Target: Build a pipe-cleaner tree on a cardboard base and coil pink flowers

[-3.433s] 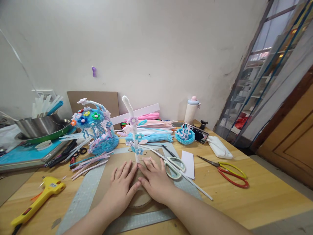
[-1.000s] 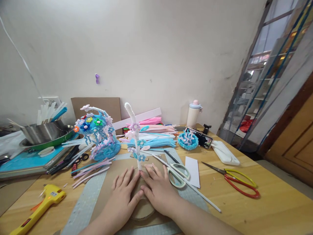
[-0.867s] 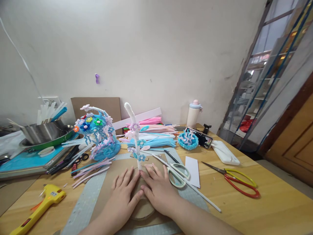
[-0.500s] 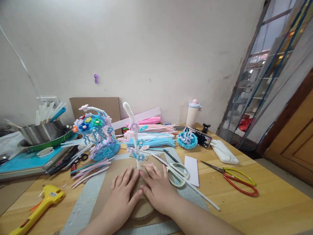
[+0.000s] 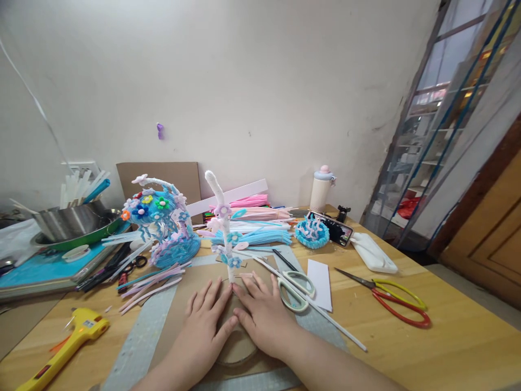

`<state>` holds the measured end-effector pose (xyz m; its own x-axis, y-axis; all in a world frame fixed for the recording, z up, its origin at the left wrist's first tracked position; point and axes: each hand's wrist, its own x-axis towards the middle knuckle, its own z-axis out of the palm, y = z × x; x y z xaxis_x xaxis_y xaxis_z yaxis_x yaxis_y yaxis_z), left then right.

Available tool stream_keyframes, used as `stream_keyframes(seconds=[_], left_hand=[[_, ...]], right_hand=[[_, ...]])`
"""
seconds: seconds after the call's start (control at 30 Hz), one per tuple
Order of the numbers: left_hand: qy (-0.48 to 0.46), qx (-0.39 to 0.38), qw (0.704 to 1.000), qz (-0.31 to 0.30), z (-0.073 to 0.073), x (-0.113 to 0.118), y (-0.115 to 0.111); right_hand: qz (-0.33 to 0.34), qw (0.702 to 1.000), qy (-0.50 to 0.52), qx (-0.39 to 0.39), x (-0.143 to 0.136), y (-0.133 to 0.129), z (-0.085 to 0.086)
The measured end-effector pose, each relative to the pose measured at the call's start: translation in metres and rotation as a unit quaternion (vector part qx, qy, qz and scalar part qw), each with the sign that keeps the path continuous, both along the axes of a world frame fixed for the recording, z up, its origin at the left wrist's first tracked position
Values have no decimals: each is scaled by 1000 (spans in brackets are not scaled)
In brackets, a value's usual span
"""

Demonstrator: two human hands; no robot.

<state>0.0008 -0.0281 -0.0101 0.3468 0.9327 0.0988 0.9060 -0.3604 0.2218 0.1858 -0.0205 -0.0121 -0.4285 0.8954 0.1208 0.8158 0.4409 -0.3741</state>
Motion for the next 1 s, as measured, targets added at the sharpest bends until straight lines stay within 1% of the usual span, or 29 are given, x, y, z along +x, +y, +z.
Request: stream_keyframes(seconds=[0.27,0.5,1.0], left_hand=[[-4,0,1000,3,1,1,0],[-4,7,1000,-3,-1,-1,0],[-12,5,1000,-4,-1,-1,0]], right_hand=[[-3,1000,-1,-5,0,0,0],[-4,1000,-1,-10,-1,-1,3],[-2,1000,-2,-7,-1,0,0]])
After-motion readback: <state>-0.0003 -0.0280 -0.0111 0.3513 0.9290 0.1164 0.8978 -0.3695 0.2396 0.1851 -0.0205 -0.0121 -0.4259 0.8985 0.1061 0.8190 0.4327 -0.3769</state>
